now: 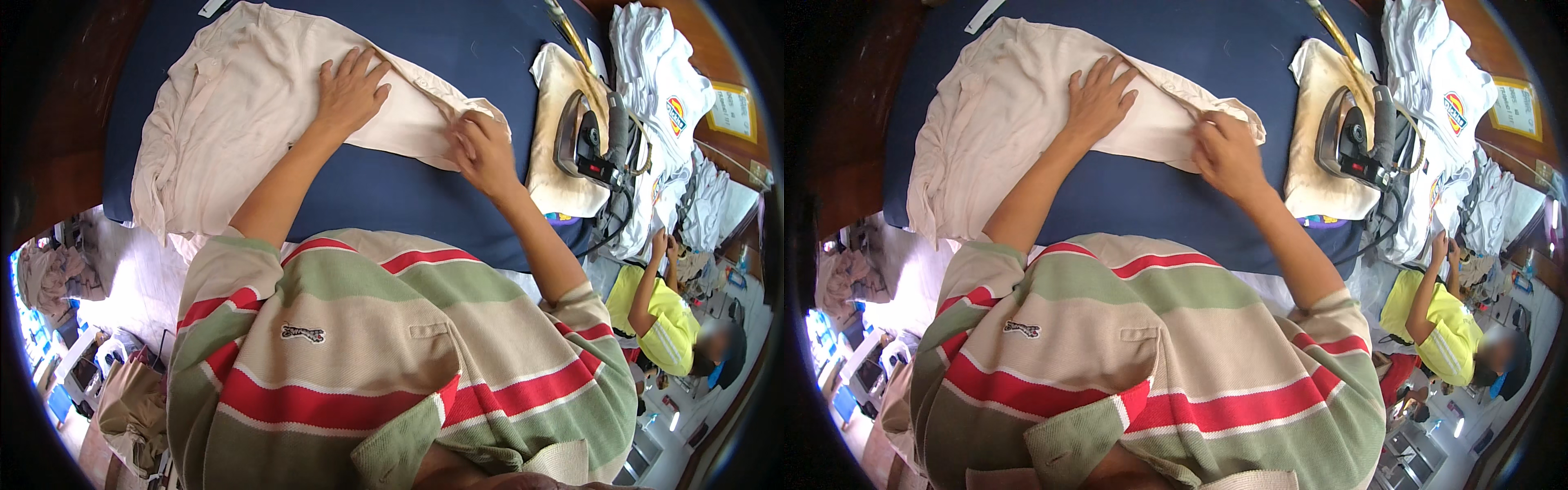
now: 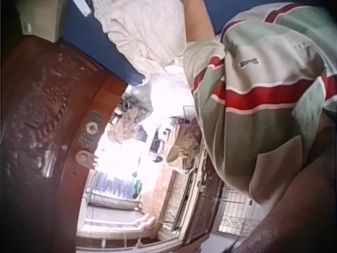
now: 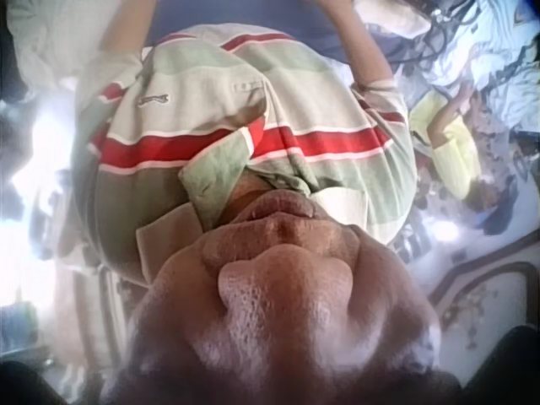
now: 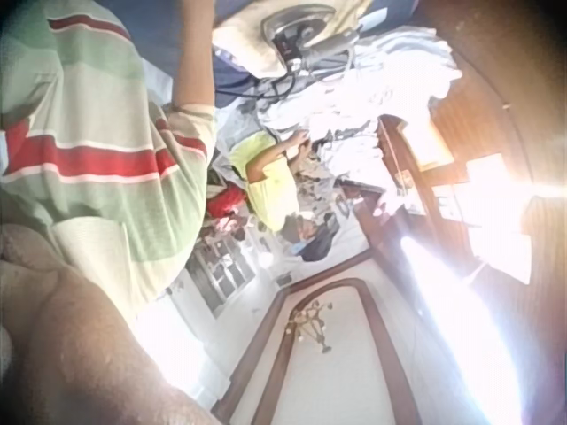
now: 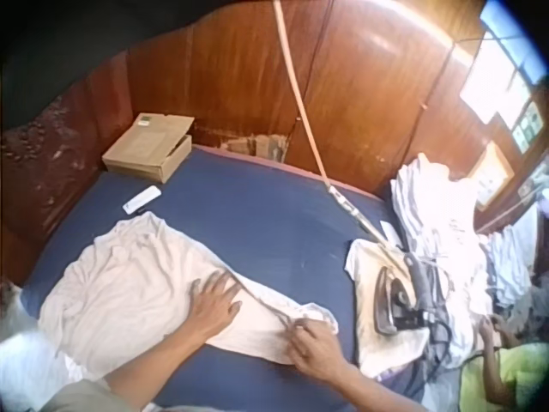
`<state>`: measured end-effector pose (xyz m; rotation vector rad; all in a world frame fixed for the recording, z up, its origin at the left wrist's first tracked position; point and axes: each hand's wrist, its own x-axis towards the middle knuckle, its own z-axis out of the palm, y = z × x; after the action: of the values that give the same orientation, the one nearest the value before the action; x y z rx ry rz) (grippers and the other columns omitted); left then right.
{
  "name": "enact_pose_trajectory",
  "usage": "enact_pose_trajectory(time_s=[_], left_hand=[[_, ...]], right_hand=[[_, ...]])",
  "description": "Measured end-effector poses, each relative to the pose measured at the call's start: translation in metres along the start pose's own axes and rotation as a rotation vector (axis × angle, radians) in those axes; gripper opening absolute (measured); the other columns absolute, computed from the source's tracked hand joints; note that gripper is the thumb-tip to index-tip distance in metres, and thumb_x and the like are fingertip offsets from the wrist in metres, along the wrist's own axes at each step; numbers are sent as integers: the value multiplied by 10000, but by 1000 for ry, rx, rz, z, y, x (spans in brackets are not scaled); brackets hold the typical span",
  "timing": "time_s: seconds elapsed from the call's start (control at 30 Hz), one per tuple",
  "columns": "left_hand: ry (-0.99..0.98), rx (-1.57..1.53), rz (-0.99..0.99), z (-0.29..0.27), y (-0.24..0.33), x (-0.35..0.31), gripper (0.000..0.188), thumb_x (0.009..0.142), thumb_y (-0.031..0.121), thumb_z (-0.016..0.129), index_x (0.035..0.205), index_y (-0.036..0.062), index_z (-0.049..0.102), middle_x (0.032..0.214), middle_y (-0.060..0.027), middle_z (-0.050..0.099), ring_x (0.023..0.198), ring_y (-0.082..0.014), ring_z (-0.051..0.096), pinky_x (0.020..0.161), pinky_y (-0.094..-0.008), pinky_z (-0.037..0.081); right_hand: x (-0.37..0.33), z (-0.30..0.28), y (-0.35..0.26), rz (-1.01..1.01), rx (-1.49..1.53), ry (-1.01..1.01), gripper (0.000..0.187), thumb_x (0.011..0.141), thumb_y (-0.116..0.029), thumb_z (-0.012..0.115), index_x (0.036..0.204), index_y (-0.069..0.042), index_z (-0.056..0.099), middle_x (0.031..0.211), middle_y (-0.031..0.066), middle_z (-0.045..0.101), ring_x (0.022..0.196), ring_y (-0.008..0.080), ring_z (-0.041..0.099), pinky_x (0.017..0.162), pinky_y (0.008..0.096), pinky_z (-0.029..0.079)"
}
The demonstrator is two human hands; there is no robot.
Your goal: The person irons a shirt using a handheld iron on a padded table, smoothing the fabric by hand and applying the iron to the sleeves and body.
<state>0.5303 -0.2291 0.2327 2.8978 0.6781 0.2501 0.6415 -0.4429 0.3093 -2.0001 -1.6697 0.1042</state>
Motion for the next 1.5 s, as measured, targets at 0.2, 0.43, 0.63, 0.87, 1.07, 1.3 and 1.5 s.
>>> enact_pose_trajectory(time_s=[0.2,0.43,0.63,0.87,1.07,1.3,1.5], left_hand=[[83,-40,11,12,6,27,436,901,364,455,1320,246,453,1430,-55,349,1324,-260,297,1001,-593,207],[57,26,-15,17,-8,54,448,931,404,389,1369,312,387,1449,-27,338,1352,-246,273,1007,-603,211],[95,36,-53,17,-94,72,344,935,304,423,1268,245,491,1421,37,382,1336,-180,311,1025,-571,212],[156,-74,-65,2,-136,94,287,924,329,488,1112,127,563,1303,-127,469,1275,-159,365,1023,-590,254],[396,58,78,-14,-84,80,244,849,178,533,1085,142,583,1199,26,555,1131,-184,510,924,-476,374],[-90,-419,380,-2,40,-11,304,935,317,437,1165,184,587,1258,0,531,1233,-168,417,1045,-454,244],[-126,-200,365,1,44,-9,371,945,363,397,1294,270,479,1406,32,378,1316,-154,303,1056,-487,197]], right_hand=[[46,54,25,209,154,11,277,751,20,497,1011,-5,591,977,197,600,881,367,570,822,418,447],[43,60,61,221,-236,-35,398,885,-241,493,1268,-134,485,1319,154,445,1202,331,416,1005,447,316],[36,52,63,167,-279,-124,472,907,-342,465,1340,-157,421,1385,148,374,1250,321,364,1040,448,275],[43,58,50,-34,-239,-150,446,896,-253,509,1329,-170,441,1377,135,394,1275,304,352,1044,432,295],[29,12,50,48,195,-113,287,832,-110,572,1118,-80,564,1112,110,568,1044,314,523,896,380,423],[4,2,54,-194,-25,-271,131,776,-163,648,877,-96,599,940,38,589,897,225,548,782,335,434],[-8,6,63,-295,-161,-282,122,788,-195,623,824,-102,552,880,27,562,855,198,523,789,331,406]])
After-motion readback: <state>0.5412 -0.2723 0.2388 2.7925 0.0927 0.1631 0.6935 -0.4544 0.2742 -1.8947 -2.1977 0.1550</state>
